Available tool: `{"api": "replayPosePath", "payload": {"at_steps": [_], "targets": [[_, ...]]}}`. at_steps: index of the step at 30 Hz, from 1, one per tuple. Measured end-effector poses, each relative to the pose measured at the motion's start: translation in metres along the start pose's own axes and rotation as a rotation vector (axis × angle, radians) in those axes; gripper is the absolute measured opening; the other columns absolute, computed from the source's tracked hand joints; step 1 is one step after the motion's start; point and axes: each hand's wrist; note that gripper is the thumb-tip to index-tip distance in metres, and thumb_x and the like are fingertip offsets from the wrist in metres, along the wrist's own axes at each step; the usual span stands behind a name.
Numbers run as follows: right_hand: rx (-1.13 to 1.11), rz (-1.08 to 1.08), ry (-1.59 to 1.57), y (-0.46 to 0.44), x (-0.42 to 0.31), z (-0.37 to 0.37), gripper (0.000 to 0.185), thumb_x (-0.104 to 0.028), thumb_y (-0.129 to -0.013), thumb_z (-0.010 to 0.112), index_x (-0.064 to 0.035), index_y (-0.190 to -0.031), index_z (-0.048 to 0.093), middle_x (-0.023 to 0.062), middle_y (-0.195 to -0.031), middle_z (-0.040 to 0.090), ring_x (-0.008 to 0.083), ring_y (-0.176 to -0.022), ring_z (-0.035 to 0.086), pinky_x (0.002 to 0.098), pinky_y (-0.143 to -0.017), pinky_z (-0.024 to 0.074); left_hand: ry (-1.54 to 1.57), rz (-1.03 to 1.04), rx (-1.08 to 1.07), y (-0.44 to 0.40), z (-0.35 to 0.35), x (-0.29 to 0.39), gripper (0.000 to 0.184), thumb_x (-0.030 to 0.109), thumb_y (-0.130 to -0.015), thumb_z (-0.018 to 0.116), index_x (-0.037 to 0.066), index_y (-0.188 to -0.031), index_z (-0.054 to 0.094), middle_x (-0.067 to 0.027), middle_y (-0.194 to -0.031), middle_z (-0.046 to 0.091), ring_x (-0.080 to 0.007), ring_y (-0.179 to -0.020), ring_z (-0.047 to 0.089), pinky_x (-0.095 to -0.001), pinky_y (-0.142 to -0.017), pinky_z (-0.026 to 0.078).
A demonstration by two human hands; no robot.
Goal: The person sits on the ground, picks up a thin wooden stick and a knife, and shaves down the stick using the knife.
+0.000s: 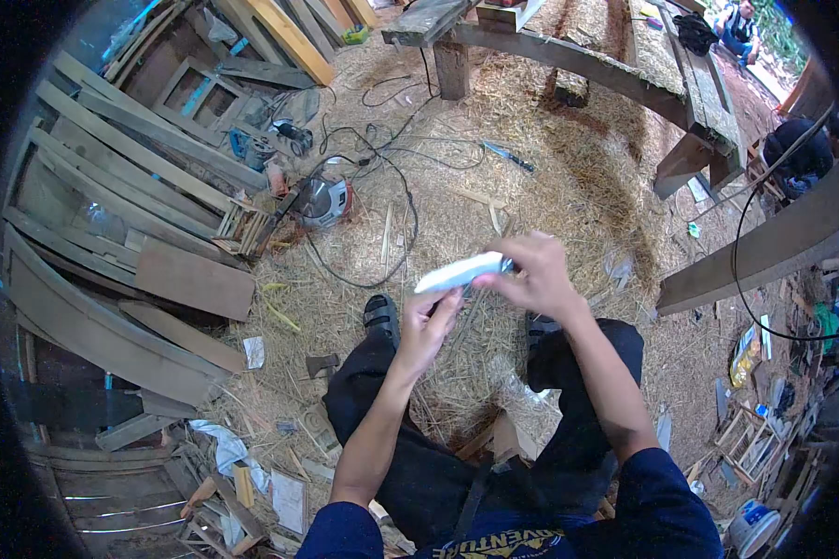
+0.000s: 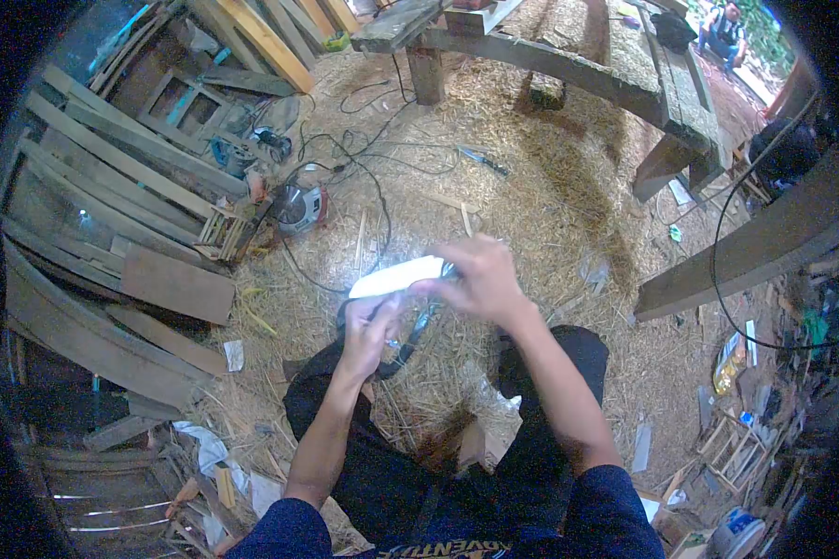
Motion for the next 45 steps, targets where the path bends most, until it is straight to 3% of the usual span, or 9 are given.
{"api": "replayPosePath", "payload": {"at_steps": [7,14,17,21,23,26,29,36,45], "targets": [[0.142,0.164,0.085,-0.005,0.004,-0.009,0.037,-0.046,-0.074,0.08,-0.0115,-0.087,0.074,0.0044,-0.059,0.063,0.0229,-0.057,0.062,0.0368,-0.058,0.0447,-0.006,-0.056,0.019,0.005,0.003,0.01,0.041,0.017,-0.1,0.057,0.003,-0.138,0.054,0.0081,-0.071,0.044,-0.0007,-0.055,0.031,-0.0191,-0.048,0.024],[0.214,0.048,0.225,-0.007,0.011,-0.025,0.034,-0.042,-0.074,0.081,-0.0119,-0.088,0.073,0.0064,-0.065,0.065,0.0244,-0.057,0.061,0.0387,-0.058,0.0444,-0.01,-0.051,-0.005,0.016,-0.004,0.008,0.039,0.017,-0.1,0.058,0.003,-0.136,0.056,0.0088,-0.072,0.045,-0.0007,-0.056,0.032,-0.0192,-0.048,0.025],[0.235,0.219,0.186,0.0,0.012,-0.013,0.036,-0.042,-0.073,0.081,-0.0114,-0.09,0.073,0.007,-0.068,0.067,0.0255,-0.059,0.062,0.0393,-0.06,0.0457,-0.047,-0.081,0.017,0.015,-0.012,-0.002,0.037,0.016,-0.1,0.058,0.003,-0.134,0.058,0.0086,-0.071,0.045,-0.0007,-0.056,0.033,-0.019,-0.048,0.025],[-0.008,0.034,0.322,0.005,-0.009,-0.007,0.035,-0.04,-0.072,0.081,-0.0124,-0.092,0.073,0.0084,-0.073,0.069,0.0254,-0.066,0.067,0.0373,-0.064,0.0502,-0.129,-0.03,-0.013,0.017,-0.02,-0.011,0.032,0.015,-0.099,0.059,0.002,-0.128,0.063,0.0069,-0.078,0.056,0.0012,-0.057,0.036,-0.0187,-0.047,0.025],[0.34,0.261,0.288,-0.003,0.039,-0.024,0.033,-0.037,-0.078,0.078,-0.0074,-0.091,0.073,0.011,-0.067,0.065,0.0251,-0.06,0.063,0.0367,-0.06,0.0473,-0.117,-0.055,0.013,0.023,-0.02,-0.012,0.033,0.016,-0.1,0.059,0.002,-0.129,0.062,0.0072,-0.077,0.055,0.001,-0.055,0.035,-0.0187,-0.046,0.024],[0.359,0.504,0.225,-0.003,0.051,-0.055,0.035,-0.043,-0.078,0.077,-0.0119,-0.094,0.072,0.0095,-0.065,0.066,0.0248,-0.058,0.065,0.0359,-0.057,0.0484,-0.076,-0.117,0.021,0.029,-0.03,-0.012,0.035,0.017,-0.1,0.059,0.002,-0.132,0.06,0.0077,-0.073,0.05,0.0007,-0.054,0.034,-0.0183,-0.046,0.025],[0.258,0.153,0.266,0.009,0.018,-0.02,0.034,-0.043,-0.082,0.074,-0.0113,-0.094,0.071,0.0101,-0.063,0.064,0.0251,-0.055,0.064,0.0367,-0.055,0.0481,-0.022,-0.153,0.036,0.022,-0.032,-0.012,0.041,0.018,-0.1,0.059,0.003,-0.138,0.054,0.0071,-0.07,0.045,-0.0003,-0.055,0.034,-0.019,-0.046,0.025],[0.2,0.436,0.123,0.003,0.012,0.002,0.034,-0.044,-0.087,0.069,-0.0108,-0.096,0.069,0.0083,-0.062,0.064,0.0244,-0.054,0.064,0.0364,-0.055,0.0484,0.212,-0.142,0.042,0.013,-0.02,0.002,0.05,0.015,-0.104,0.048,0.011,-0.152,0.035,0.0061,-0.071,0.034,-0.0028,-0.056,0.03,-0.0184,-0.047,0.026],[-0.074,0.114,-0.124,0.019,-0.011,0.019,0.035,-0.041,-0.084,0.071,-0.0082,-0.096,0.068,0.0122,-0.07,0.065,0.0293,-0.064,0.064,0.0404,-0.061,0.0487,0.366,-0.244,0.002,0.001,0.002,0.006,0.047,0.016,-0.102,0.05,0.01,-0.148,0.041,0.0057,-0.071,0.034,-0.003,-0.055,0.029,-0.0193,-0.046,0.023]]}}
Point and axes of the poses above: each hand's wrist, its own y-axis away from the middle knuckle, its own z-axis out of the palm, x = y × z
